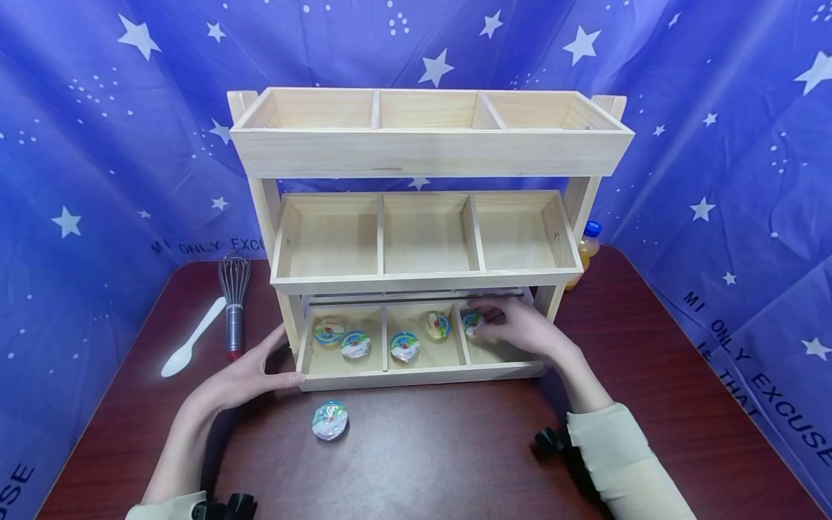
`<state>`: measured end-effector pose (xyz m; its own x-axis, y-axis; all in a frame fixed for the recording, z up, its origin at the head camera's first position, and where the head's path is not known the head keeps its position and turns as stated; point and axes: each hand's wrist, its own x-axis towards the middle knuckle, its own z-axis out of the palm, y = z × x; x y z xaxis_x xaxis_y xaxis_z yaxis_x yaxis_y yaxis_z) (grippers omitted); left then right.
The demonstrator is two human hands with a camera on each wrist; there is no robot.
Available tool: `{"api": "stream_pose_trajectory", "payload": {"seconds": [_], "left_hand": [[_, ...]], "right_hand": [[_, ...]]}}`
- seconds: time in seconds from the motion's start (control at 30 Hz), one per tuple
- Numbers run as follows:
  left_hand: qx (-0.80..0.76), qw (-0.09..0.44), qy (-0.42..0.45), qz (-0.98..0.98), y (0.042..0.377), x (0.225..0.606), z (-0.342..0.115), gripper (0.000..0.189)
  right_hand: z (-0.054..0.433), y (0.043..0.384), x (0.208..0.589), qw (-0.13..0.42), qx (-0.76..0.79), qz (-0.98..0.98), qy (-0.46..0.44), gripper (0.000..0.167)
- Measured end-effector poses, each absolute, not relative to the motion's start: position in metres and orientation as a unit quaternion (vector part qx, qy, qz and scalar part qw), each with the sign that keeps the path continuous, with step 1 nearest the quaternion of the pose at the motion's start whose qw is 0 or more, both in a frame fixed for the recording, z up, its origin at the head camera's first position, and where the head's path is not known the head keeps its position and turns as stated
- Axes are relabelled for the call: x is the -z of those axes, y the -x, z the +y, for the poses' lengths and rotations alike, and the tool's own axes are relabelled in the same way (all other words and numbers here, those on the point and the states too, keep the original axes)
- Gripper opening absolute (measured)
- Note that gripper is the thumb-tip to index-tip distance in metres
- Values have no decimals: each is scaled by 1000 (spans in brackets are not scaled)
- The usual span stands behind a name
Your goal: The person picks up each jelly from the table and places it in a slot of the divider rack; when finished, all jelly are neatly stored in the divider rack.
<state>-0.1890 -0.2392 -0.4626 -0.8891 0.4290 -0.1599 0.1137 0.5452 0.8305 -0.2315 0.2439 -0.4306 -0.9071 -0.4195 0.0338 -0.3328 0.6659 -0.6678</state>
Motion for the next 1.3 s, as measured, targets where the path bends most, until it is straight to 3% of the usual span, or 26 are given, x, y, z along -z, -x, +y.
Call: {"api": "stream_pose_trajectory", "payload": {"seconds": [0.43,1.3], "left_hand": [[-450,175,-162,861,190,462,-238,107],[-449,180,-151,862,190,461,-238,108]], "right_hand": [[234,223,420,-26,343,921,182,36],[82,198,407,9,432,823,368,43]]}}
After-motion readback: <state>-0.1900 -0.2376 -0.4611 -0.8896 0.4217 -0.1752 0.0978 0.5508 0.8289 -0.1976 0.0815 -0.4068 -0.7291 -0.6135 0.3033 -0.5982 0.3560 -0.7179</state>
